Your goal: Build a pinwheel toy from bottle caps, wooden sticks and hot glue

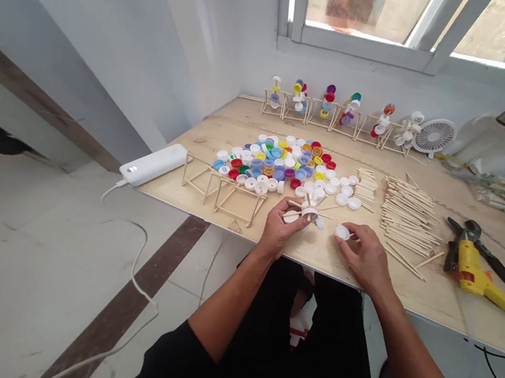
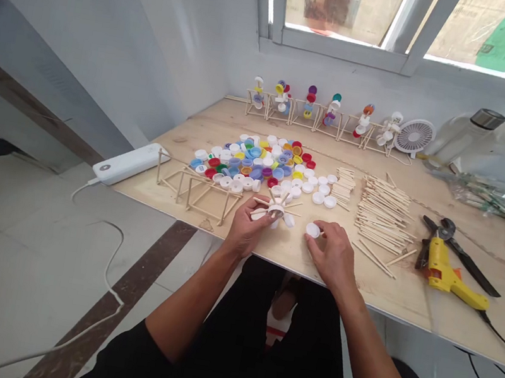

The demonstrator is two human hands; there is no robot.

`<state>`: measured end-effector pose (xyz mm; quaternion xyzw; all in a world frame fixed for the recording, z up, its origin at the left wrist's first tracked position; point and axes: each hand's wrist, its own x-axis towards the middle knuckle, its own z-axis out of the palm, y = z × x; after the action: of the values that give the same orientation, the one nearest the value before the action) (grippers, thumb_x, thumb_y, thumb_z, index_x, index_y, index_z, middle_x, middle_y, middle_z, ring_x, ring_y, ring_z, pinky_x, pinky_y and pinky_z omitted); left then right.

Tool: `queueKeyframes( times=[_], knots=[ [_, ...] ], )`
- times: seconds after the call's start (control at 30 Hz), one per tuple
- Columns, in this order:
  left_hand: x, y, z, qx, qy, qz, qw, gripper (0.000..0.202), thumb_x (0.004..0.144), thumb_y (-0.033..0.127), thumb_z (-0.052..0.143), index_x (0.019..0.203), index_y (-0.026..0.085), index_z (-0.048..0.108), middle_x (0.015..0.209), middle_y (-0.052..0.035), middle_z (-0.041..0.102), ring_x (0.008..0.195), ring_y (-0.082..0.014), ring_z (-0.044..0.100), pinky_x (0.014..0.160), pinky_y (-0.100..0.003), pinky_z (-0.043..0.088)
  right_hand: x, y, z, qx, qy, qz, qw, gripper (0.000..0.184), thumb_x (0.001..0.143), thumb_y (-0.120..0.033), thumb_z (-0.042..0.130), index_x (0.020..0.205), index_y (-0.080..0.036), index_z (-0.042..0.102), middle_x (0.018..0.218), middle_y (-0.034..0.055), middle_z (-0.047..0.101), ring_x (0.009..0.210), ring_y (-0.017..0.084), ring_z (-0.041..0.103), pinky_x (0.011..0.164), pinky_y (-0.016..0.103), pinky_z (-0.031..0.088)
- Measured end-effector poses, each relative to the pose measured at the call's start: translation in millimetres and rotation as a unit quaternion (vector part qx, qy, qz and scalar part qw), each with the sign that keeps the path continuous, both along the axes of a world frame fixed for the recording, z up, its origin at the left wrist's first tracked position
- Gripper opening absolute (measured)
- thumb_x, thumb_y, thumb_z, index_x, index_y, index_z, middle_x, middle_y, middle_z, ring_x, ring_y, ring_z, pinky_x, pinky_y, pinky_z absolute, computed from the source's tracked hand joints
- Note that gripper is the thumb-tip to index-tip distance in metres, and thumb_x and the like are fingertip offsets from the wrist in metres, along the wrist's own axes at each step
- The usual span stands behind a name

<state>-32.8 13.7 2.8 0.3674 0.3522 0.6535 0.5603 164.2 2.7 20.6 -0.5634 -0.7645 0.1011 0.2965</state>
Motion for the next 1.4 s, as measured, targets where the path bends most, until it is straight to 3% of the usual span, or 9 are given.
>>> queueKeyframes(
  times=[0.13, 0.37, 0.87, 1.4],
  knots=[
    [0.0, -0.3, -0.2, -0.002, 0.015, 0.0, 1.0, 0.039, 0.056, 0.033, 0.083, 0.086, 0.019, 0.061, 0.076, 0.0015, 0.064, 0.067, -0.0119, 0.058, 0.065, -0.023, 0.044, 1.1, -2.1, 14.5, -0.024, 0.105, 0.008, 0.994, 0.032, 0.081, -0.042, 0.056, 0.105, -0.021, 0.061, 0.098, 0.0069, 0.064, 0.078, 0.019, 0.058, 0.072, 0.035, 0.049],
    [-0.6, -0.8, 0.2, 0.004, 0.016, 0.0, 1.0, 0.036, 0.057, 0.031, 0.083, 0.085, 0.019, 0.062, 0.075, 0.002, 0.063, 0.068, -0.0116, 0.058, 0.066, -0.023, 0.044, -15.8, -0.7, 29.3, -0.027, 0.132, 0.035, 0.99, 0.032, 0.082, -0.042, 0.056, 0.107, -0.023, 0.062, 0.098, 0.0061, 0.065, 0.082, 0.019, 0.058, 0.074, 0.036, 0.05],
    [-1.2, -0.4, -0.9, 0.008, 0.047, -0.007, 0.999, 0.035, 0.059, 0.031, 0.081, 0.085, 0.019, 0.062, 0.075, 0.001, 0.063, 0.07, -0.0131, 0.059, 0.067, -0.024, 0.045, -18.3, 13.8, 30.3, -0.022, 0.102, 0.094, 0.99, 0.031, 0.084, -0.043, 0.054, 0.106, -0.023, 0.062, 0.106, 0.0072, 0.064, 0.09, 0.021, 0.058, 0.085, 0.041, 0.048],
    [-1.3, -1.4, -0.4, 0.0, 0.059, -0.009, 0.998, 0.038, 0.057, 0.032, 0.082, 0.086, 0.018, 0.062, 0.074, 0.0016, 0.06, 0.068, -0.0122, 0.057, 0.063, -0.022, 0.045, -15.0, 16.9, 27.6, -0.038, 0.081, 0.125, 0.988, 0.03, 0.086, -0.043, 0.052, 0.108, -0.024, 0.061, 0.106, 0.0071, 0.064, 0.095, 0.022, 0.057, 0.086, 0.041, 0.047]
  ],
)
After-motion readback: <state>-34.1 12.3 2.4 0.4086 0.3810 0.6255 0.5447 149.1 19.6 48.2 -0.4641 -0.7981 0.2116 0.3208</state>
